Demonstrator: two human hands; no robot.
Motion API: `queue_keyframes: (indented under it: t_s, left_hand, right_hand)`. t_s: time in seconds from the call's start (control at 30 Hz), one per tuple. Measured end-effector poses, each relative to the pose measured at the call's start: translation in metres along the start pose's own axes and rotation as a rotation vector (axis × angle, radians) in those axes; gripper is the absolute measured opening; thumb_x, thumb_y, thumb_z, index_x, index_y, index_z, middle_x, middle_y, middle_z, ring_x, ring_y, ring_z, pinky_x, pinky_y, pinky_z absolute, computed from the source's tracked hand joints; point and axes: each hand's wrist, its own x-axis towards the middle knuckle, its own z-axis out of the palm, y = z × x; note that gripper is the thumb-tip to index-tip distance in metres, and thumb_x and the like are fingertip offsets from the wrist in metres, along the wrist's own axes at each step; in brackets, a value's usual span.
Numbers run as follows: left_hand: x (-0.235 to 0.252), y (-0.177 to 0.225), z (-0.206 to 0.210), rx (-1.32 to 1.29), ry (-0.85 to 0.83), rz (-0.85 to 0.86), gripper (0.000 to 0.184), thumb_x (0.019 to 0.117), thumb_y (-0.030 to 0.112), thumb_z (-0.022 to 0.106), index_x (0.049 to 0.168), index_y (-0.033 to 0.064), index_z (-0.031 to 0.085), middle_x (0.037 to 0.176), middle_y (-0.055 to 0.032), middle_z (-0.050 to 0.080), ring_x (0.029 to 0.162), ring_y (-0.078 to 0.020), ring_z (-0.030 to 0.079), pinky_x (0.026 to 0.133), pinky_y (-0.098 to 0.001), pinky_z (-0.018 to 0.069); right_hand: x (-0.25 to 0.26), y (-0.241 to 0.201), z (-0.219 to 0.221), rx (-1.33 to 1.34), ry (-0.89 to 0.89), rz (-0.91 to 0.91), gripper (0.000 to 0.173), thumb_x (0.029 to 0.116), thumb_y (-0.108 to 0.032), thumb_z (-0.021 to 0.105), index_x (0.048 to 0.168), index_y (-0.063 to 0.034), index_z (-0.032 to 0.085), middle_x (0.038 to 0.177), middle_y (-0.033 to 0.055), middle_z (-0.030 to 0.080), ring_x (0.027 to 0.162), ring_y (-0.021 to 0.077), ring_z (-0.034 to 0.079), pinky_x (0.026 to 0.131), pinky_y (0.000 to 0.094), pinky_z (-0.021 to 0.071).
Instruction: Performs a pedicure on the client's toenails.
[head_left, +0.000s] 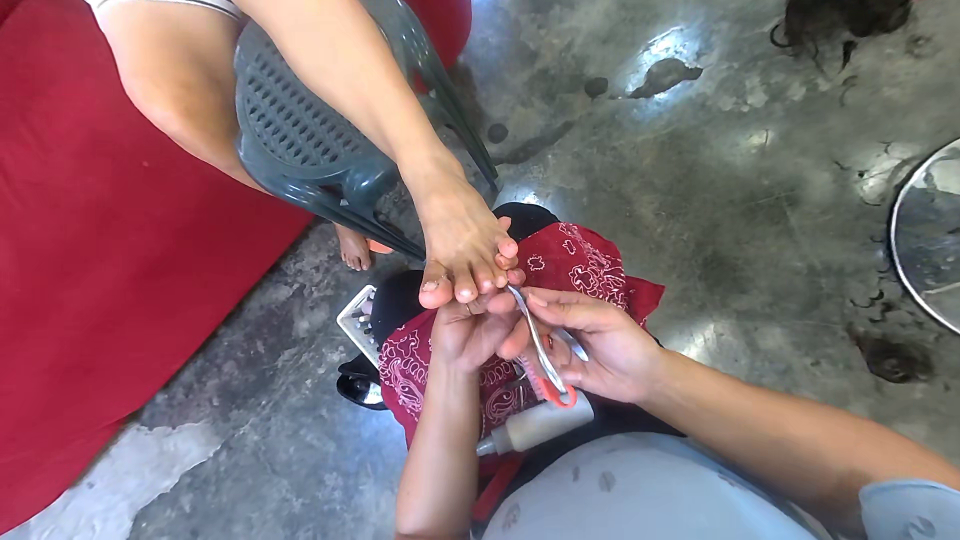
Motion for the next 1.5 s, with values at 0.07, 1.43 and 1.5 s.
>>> queue_keyframes:
  t_s: [0.07, 1.43, 1.5]
  left_hand:
    - [0.002, 0.000, 0.000, -0.012, -0.002, 0.027, 0.057, 0.0884, 0.008, 0.071, 0.140, 0.0047, 0.049, 0.110, -0.0073, 0.065, 0.095, -0.0163, 0.067, 0.088, -0.0285, 0.0557]
    - [0.001, 0.000, -0.001, 0.090, -0.004, 0.034, 0.035, 0.0870, 0.009, 0.075, 0.120, 0.0049, 0.064, 0.103, -0.0071, 0.070, 0.095, -0.0170, 0.069, 0.088, -0.0324, 0.0568]
    - [0.001, 0.000, -0.001, 0.098, -0.012, 0.033, 0.040, 0.0880, 0.011, 0.074, 0.125, 0.0055, 0.061, 0.103, -0.0059, 0.069, 0.095, -0.0162, 0.068, 0.088, -0.0319, 0.0564]
  right_hand:
    - [-0.004, -0.004, 0.005, -0.086, 0.061, -0.002, 0.039, 0.1106, -0.024, 0.034, 0.126, -0.0072, 0.066, 0.079, 0.0027, 0.066, 0.056, 0.0013, 0.056, 0.053, 0.0141, 0.0472]
    - [0.004, -0.008, 0.026, -0.167, 0.315, -0.106, 0.038, 0.1102, -0.021, 0.037, 0.111, -0.0026, 0.070, 0.061, -0.0025, 0.050, 0.047, 0.0012, 0.045, 0.044, 0.0136, 0.0400]
    - [0.004, -0.008, 0.027, -0.165, 0.328, -0.109, 0.037, 0.1100, -0.020, 0.038, 0.109, -0.0020, 0.070, 0.060, -0.0023, 0.050, 0.046, 0.0012, 0.045, 0.044, 0.0137, 0.0390]
